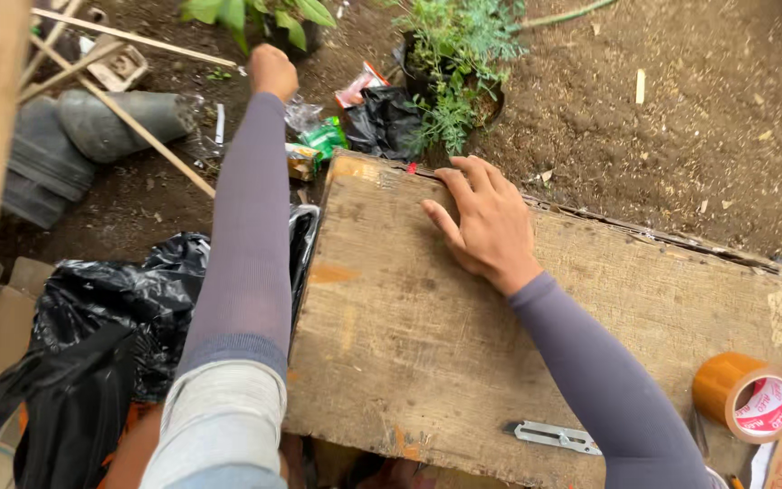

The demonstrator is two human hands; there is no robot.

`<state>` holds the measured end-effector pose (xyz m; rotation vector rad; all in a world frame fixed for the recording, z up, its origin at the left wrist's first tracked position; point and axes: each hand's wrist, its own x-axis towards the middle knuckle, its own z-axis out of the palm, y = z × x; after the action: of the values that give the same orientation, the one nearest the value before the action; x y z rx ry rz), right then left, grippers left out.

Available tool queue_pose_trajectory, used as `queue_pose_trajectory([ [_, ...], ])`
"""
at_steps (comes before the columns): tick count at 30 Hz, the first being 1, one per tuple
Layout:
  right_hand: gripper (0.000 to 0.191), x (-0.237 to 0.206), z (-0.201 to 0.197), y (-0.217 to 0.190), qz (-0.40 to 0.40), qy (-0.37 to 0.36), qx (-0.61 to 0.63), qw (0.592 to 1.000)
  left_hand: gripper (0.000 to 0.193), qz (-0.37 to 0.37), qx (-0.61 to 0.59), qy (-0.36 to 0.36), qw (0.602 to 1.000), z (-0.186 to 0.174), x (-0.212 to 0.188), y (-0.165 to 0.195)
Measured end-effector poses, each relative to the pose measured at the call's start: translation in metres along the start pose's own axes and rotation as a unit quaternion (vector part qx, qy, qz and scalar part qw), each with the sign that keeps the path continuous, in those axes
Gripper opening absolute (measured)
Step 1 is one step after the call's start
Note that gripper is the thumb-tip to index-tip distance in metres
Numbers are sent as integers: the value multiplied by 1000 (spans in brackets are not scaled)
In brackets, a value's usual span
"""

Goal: The person sits on the ground and wraps a black box with tape, then peels a shipping label and presses it onto the wrapped box. They then take a potted plant, wrap its pot with paper, and secure the paper with tape.

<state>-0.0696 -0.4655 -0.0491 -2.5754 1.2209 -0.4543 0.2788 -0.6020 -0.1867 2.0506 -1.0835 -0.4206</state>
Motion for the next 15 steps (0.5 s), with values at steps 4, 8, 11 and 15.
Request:
queue_pose_trajectory([
  [4, 42, 9, -7, -4, 7, -18, 15, 1000, 38, -237, -134, -20, 962, 23, 28, -1],
  [8, 42, 7, -3, 1, 26, -34, 22, 999, 23, -260, -283, -39, 923, 39, 45, -12],
  [11, 41, 6, -2, 2, 23, -24, 22, 999, 22, -222, -365, -34, 904, 47, 46, -23],
  [15, 39, 6, -5, -1, 26, -13, 22, 999, 26, -94, -334, -1, 938, 42, 21, -31],
])
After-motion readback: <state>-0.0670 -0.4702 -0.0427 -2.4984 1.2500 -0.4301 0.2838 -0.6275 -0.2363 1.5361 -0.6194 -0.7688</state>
